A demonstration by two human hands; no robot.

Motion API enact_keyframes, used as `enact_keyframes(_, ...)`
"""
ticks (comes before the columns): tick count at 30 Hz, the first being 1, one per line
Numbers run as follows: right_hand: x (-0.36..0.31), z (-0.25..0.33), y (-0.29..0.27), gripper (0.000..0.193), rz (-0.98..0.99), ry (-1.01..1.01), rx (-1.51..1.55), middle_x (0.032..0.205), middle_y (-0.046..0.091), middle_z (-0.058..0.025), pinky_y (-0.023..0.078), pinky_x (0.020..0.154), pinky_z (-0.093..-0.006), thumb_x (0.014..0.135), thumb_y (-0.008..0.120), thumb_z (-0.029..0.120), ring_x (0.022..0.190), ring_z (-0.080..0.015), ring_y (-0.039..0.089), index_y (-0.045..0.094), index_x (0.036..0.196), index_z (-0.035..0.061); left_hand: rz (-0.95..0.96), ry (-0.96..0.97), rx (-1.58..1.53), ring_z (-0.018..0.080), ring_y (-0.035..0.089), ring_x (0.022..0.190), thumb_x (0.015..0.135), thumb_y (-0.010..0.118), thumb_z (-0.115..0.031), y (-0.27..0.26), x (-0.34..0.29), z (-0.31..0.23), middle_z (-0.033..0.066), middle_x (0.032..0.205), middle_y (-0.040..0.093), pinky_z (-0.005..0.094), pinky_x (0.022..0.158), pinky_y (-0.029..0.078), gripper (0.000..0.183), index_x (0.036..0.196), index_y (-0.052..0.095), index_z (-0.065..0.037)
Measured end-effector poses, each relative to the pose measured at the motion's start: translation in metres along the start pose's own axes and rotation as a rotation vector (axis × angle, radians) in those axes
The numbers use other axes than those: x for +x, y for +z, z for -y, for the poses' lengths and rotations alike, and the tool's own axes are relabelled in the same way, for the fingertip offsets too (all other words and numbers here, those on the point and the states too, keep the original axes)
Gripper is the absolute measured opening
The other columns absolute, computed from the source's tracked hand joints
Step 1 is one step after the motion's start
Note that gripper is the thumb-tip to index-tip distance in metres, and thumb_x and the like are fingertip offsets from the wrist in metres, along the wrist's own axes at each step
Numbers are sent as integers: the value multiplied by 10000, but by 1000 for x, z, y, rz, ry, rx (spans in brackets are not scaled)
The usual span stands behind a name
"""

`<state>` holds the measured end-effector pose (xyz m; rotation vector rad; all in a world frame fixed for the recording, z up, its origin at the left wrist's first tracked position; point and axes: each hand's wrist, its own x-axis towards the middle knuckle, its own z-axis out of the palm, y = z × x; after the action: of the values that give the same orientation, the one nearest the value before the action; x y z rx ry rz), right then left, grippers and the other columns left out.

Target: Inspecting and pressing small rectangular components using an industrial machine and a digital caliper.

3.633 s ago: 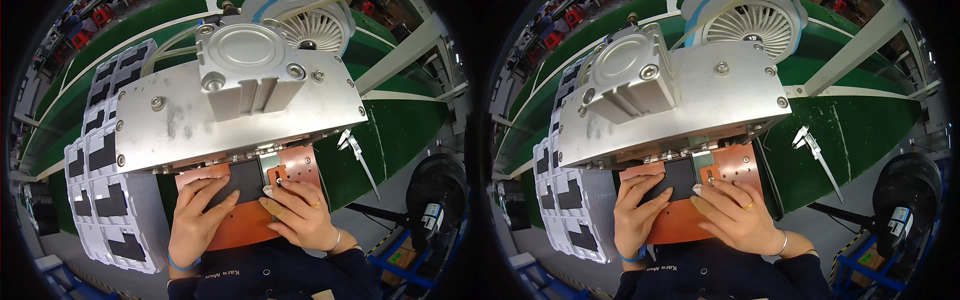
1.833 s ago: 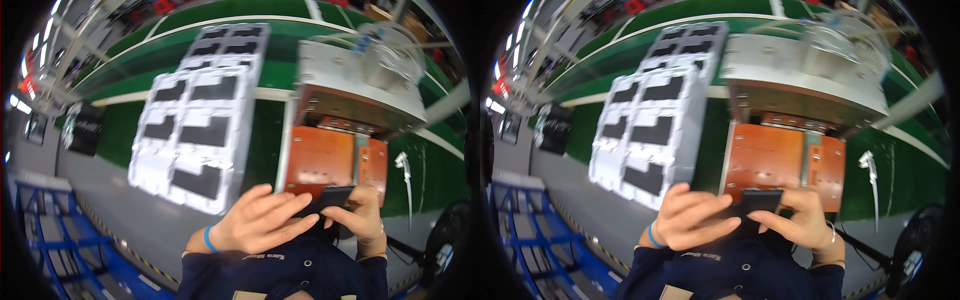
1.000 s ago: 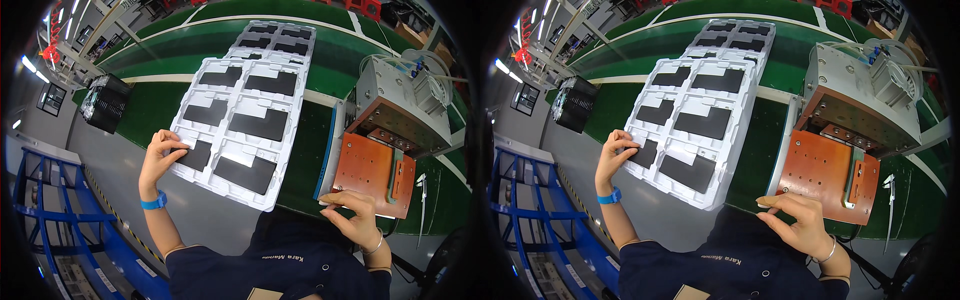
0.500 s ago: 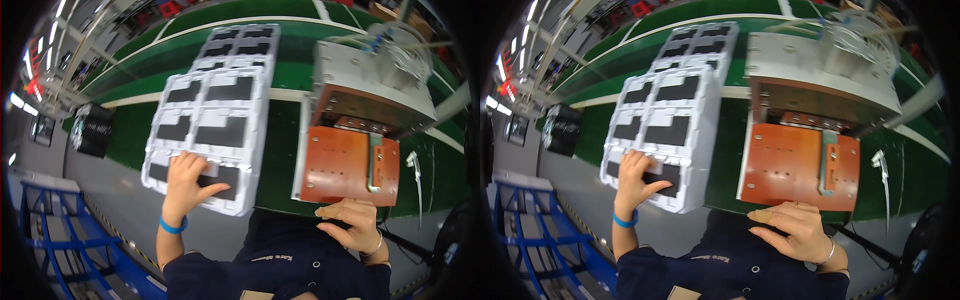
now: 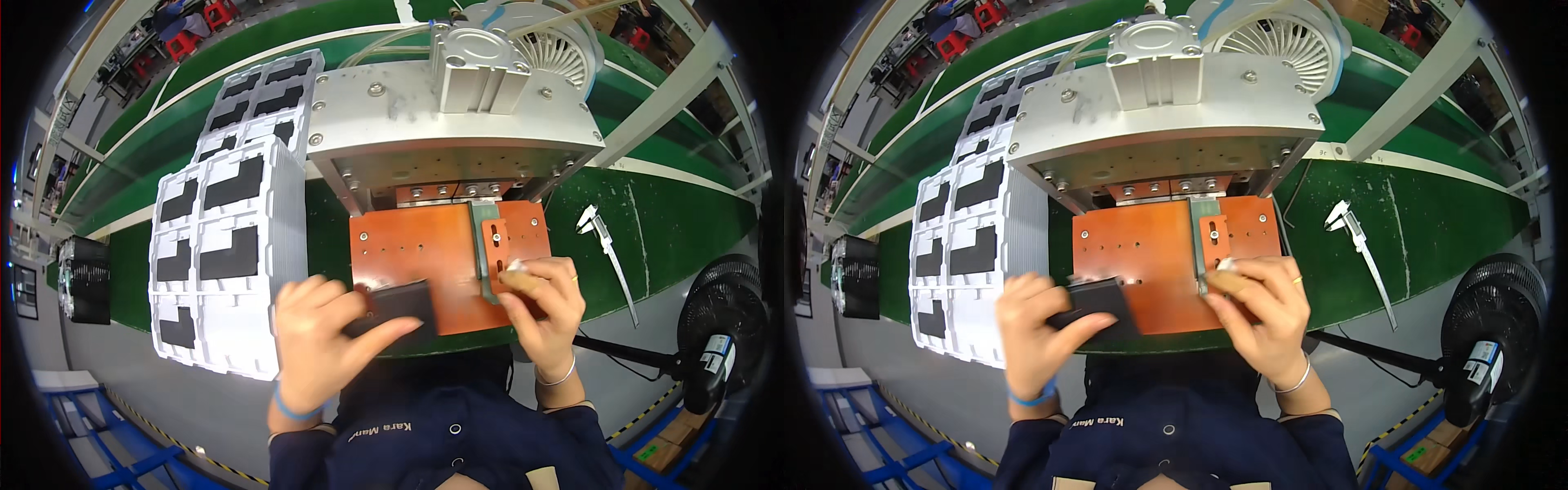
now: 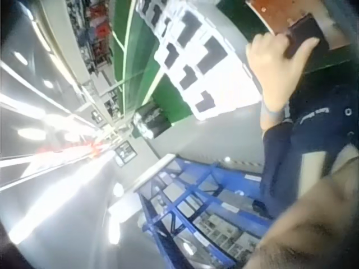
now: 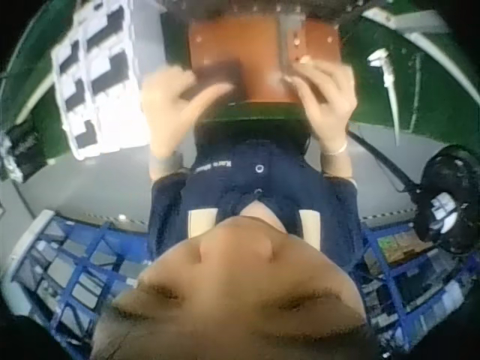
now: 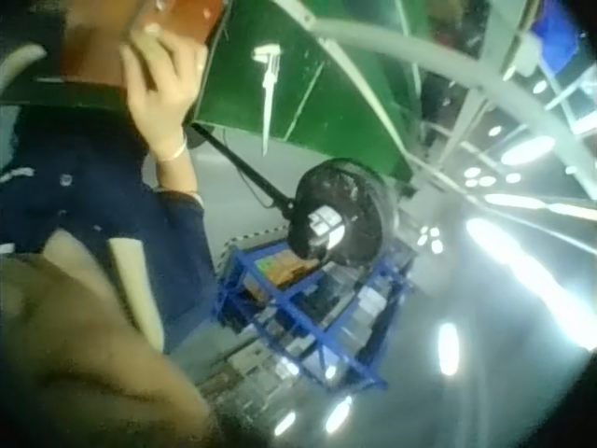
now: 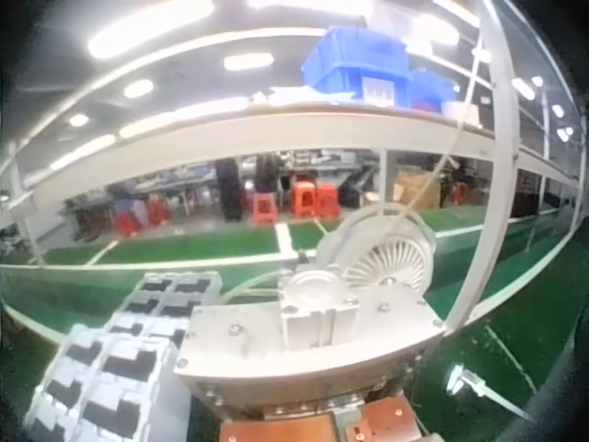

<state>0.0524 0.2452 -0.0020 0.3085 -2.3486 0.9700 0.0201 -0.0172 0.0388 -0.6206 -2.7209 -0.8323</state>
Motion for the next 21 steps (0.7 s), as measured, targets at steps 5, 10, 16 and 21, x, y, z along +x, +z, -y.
enact_keyframes(5, 14, 7, 9, 232, 235, -137, -15, 995, 669, -42, 485, 786, -355, 737, 832, 135, 913, -242, 603, 761, 953, 94, -97, 26, 62, 248, 546, 766, 586, 928, -391, 46, 9, -2, 55, 777, 582, 365, 681, 371, 473, 683, 604, -60)
enact_keyframes(10, 23, -2, 24, 226, 350, -152, -35, 1028, 629, -46, 455, 811, -372, 804, 781, 138, 951, -242, 567, 723, 1019, 100, -68, 98, -65, 279, 615, 963, 601, 918, -348, 32, -4, 4, 93, 1067, 666, 387, 850, 450, 486, 924, 720, -42)
enact_keyframes(16, 32, 4, 35, 209, 428, -209, -172, 1045, 607, -37, 431, 832, -366, 819, 762, 133, 986, -235, 551, 710, 1020, 111, 125, 213, -208, 279, 629, 1101, 660, 864, -179, 38, -13, 17, 100, 1240, 689, 377, 918, 474, 447, 1083, 764, -74)
enact_keyframes(21, 39, 2, 38, 211, 426, -292, -262, 1046, 598, -50, 442, 895, -392, 823, 753, 144, 1006, -251, 548, 705, 1021, 86, 146, 277, -231, 243, 626, 1081, 744, 803, -134, 40, -11, 24, 103, 1227, 684, 365, 894, 477, 367, 1098, 742, -58)
